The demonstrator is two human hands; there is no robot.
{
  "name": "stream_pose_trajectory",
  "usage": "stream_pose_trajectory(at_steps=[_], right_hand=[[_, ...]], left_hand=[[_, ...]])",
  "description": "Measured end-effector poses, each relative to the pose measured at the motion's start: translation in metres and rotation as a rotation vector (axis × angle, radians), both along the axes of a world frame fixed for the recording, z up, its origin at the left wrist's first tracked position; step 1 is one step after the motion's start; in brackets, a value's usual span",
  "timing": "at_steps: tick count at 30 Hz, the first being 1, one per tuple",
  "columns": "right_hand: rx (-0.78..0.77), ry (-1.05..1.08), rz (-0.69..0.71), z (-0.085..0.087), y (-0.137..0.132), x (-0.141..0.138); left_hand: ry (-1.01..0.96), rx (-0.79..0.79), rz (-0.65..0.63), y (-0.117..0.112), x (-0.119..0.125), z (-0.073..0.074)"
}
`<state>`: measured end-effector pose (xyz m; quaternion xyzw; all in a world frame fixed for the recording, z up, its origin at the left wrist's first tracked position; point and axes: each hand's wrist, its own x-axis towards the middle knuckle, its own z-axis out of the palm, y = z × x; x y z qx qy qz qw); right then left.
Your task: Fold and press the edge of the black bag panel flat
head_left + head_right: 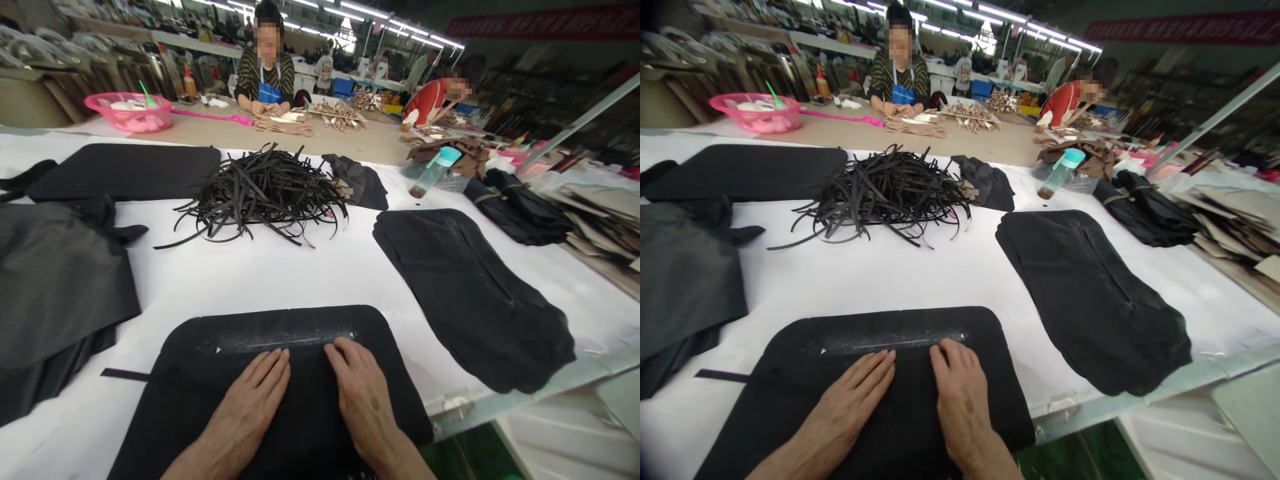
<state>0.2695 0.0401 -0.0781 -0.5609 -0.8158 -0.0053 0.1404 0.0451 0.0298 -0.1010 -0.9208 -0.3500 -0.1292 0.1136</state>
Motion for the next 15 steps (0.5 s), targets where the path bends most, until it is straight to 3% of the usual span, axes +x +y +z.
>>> stream_pose_trajectory(at_steps=[3, 6, 11, 15], right_hand=[[0.022, -0.048, 0.063, -0.012, -0.008, -0.013], [-0.003, -0.127, 0.055, -0.013, -0.009, -0.017], [-0.03, -0.282, 0.098, -0.001, -0.003, -0.029], [-0.092, -0.273, 0.132, 0.016, -0.004, -0.034]], left_hand=[[-0.006, -0.009, 0.004, -0.002, 0.0, -0.004], [-0.006, -0.023, 0.006, -0.004, 0.0, -0.003], [0.034, 0.011, 0.027, -0.001, -0.006, -0.006], [-0.014, 0.129, -0.025, -0.001, 0.0, -0.011]])
